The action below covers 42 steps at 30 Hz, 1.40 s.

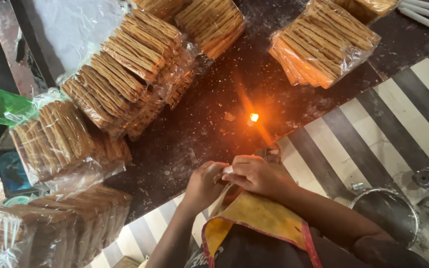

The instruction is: Seal plastic bags containing stacked snack bars using a candle flame.

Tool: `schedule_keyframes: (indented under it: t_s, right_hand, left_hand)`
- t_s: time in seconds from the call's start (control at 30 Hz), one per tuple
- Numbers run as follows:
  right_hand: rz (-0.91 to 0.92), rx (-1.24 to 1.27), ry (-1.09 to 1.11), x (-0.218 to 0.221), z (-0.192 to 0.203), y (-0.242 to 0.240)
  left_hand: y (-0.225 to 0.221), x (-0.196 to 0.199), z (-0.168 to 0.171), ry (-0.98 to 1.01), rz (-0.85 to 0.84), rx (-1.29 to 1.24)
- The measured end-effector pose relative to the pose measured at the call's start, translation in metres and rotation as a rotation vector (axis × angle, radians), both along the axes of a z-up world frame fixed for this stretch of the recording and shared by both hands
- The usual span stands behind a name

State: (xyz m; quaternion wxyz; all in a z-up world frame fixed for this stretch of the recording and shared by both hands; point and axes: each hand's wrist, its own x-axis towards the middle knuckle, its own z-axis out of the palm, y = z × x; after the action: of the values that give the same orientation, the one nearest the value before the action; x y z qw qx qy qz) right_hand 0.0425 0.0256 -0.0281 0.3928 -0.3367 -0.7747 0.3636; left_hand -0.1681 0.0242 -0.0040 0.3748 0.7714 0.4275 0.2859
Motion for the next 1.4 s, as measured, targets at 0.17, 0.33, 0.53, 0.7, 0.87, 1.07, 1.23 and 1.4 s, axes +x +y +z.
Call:
schedule_keyframes:
  t_s: [0.17,0.33,0.53,0.7,0.87,1.07,1.23,1.4]
  right_hand:
    - [-0.221,-0.166,0.119,0.01,0.029,0.006]
    - [-0.265,-0.127,-0.039,0.011,0.023,-0.003]
    - [-0.358,-0.125,-0.061,0.009,0.007,0.0]
    - [-0.231,0.127,-0.054,0.016,-0.008,-0.005]
    - [-0.344,-0.009,-0.106,0.021,0.0,-0.01]
    - [-0.597,-0.193,-0.078,0.03,-0.034,-0.004]
    - [-0.724,-0.389,-0.041,0.034,-0.043,0.019]
    - [-0.77,-0.423,0.018,0.035,-0.046,0.032]
  left_hand:
    - [-0.005,-0.003,-0.034,-0.209,0.22,-0.296]
    - [-0.009,0.012,-0.024,-0.325,0.278,-0.411]
    - [-0.011,0.01,-0.066,-0.499,0.33,-0.519]
    - [0.001,0.019,-0.038,-0.656,0.176,-0.387]
    - [0.019,0.032,-0.025,-0.148,0.362,-0.367]
    - [0.037,0.034,-0.055,-0.137,0.193,-0.257]
    - [0.072,0.062,-0.041,-0.107,0.295,-0.419]
    - [0.092,0.069,-0.045,-0.044,0.346,-0.46]
